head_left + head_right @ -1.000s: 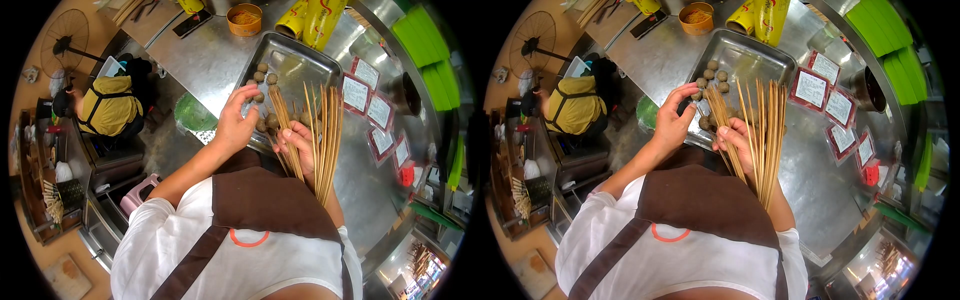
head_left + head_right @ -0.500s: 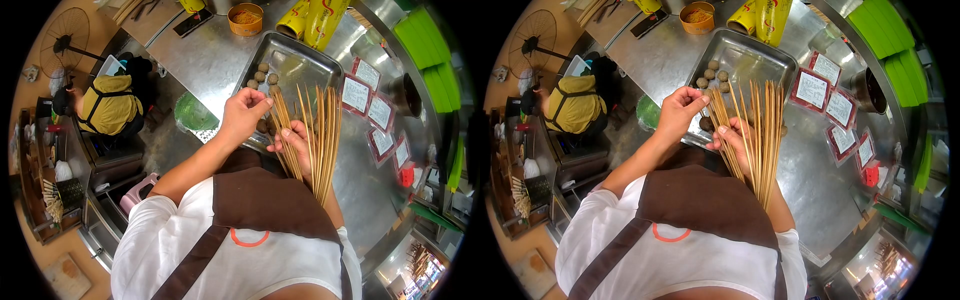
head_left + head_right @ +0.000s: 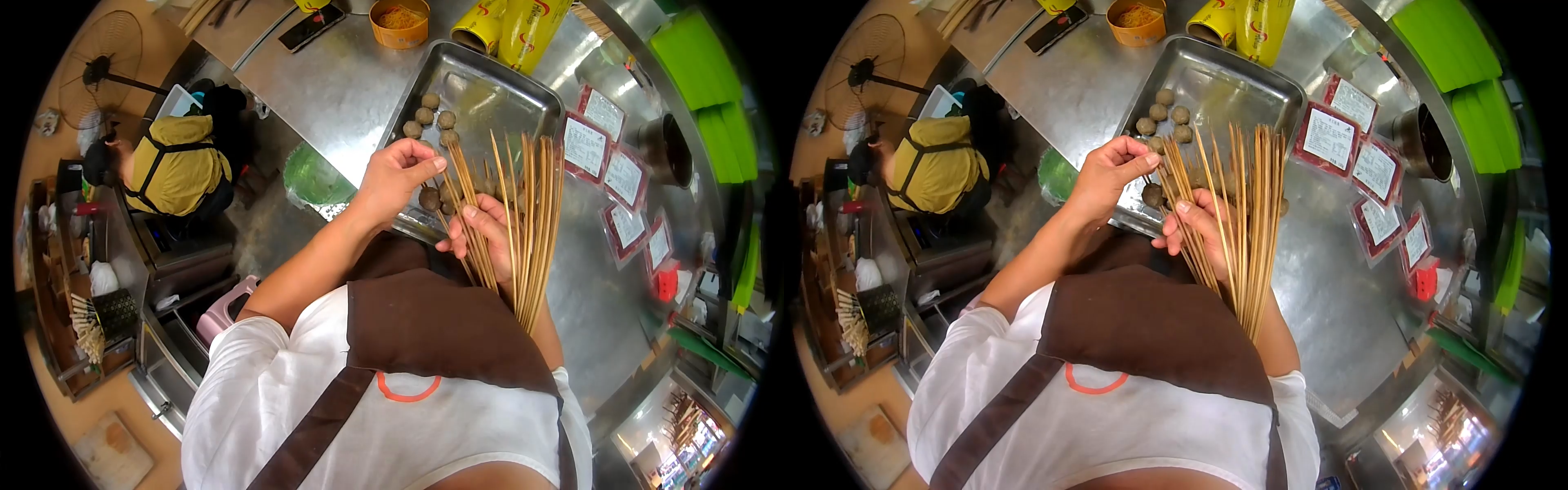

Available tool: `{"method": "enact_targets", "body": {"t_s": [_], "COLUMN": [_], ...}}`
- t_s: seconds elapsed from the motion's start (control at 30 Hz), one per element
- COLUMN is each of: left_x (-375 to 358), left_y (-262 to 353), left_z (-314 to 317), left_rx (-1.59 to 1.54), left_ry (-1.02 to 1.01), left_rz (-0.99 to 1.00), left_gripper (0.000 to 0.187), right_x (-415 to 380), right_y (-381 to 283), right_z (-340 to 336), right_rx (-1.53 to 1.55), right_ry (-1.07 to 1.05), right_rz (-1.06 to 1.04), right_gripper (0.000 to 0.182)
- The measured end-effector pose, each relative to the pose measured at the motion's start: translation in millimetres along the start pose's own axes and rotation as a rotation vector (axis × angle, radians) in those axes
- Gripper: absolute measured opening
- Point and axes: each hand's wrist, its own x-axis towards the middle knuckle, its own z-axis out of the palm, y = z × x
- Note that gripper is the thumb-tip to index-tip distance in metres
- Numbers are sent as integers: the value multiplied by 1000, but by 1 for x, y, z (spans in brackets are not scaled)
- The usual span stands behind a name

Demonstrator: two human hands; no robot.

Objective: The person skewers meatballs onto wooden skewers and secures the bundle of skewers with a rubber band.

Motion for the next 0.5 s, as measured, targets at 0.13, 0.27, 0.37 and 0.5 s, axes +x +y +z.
{"method": "enact_targets", "body": {"t_s": [0.13, 0.27, 0.37, 0.5], "left_x": [3, 4, 0, 1], "left_y": [-4, -4, 2, 2], "left_z": [-6, -6, 3, -1], "left_rx": [-19, -61, -199, -187], "left_ry": [-40, -87, -84, -96], "left_rz": [-40, -56, -111, -95], "left_gripper": [12, 11, 11, 11], "right_x": [2, 1, 2, 3], "right_y": [1, -4, -4, -1], "right_z": [0, 0, 0, 7], "right_rx": [-65, -61, -71, 3], "right_ry": [-24, -21, -8, 92], "right_rz": [-40, -10, 13, -7], "right_gripper": [14, 13, 12, 17]}}
